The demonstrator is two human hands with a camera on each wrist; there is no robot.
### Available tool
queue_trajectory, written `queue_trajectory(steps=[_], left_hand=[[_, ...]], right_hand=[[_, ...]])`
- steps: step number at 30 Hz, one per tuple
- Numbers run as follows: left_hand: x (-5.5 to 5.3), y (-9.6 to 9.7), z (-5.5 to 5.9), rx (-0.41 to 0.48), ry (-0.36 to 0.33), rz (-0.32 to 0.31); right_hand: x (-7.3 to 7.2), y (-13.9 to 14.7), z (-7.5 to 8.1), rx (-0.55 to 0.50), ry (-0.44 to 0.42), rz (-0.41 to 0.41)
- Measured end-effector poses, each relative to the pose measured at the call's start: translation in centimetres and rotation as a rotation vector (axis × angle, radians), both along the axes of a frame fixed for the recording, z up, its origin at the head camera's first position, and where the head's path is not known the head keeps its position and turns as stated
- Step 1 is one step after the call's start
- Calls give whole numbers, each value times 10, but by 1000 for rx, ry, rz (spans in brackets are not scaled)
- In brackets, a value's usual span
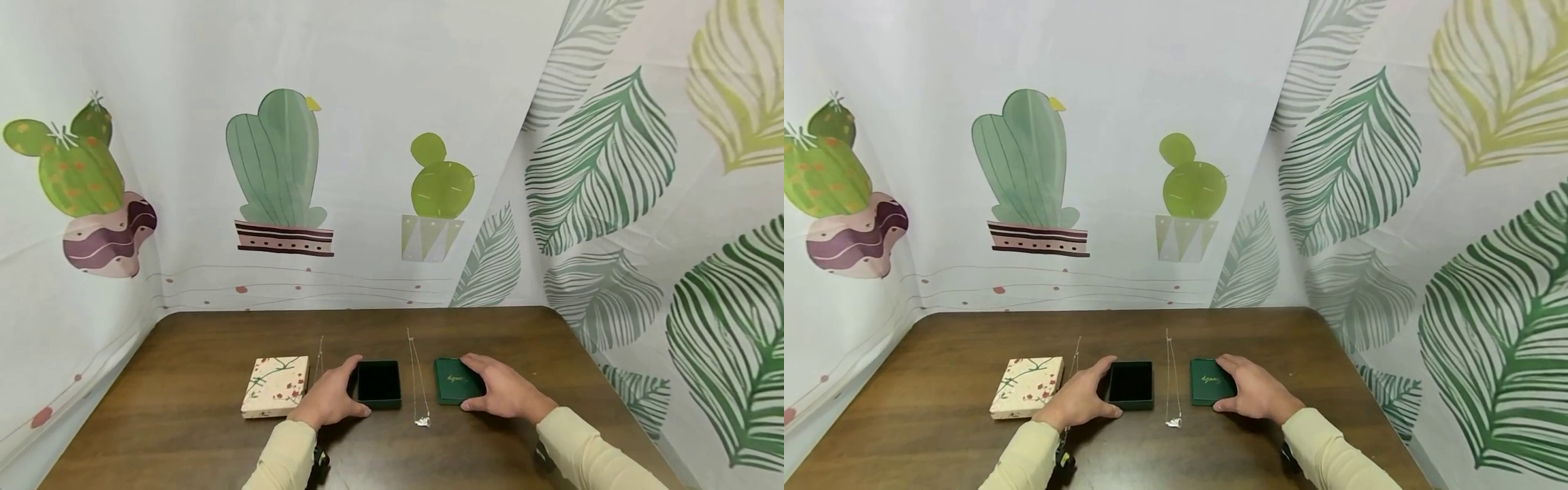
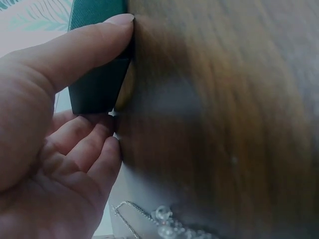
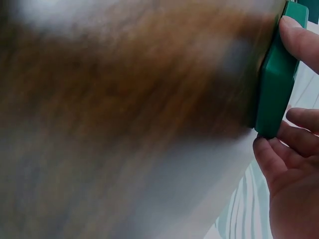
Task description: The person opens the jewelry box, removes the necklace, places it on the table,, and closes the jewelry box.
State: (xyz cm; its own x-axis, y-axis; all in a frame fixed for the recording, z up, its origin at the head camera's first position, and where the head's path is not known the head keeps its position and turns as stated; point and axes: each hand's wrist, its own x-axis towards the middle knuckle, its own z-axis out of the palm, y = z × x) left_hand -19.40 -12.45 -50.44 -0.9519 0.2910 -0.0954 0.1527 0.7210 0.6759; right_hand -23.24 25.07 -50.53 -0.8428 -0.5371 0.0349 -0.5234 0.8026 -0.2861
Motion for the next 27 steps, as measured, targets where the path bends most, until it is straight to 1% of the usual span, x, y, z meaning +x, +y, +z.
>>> queue_trajectory(steps=[5, 10, 16, 27], left_hand=[[0, 1, 1, 3, 1, 7], [2, 2, 2, 12, 10, 10], [4, 3, 4, 16, 29, 20], [3, 1, 2, 23, 16, 18]], right_hand=[[-1, -1, 3, -4, 19, -5], [-1, -7, 7, -3, 28, 12], [-3, -20, 17, -17, 24, 30], [-2, -47, 32, -23, 41, 89]])
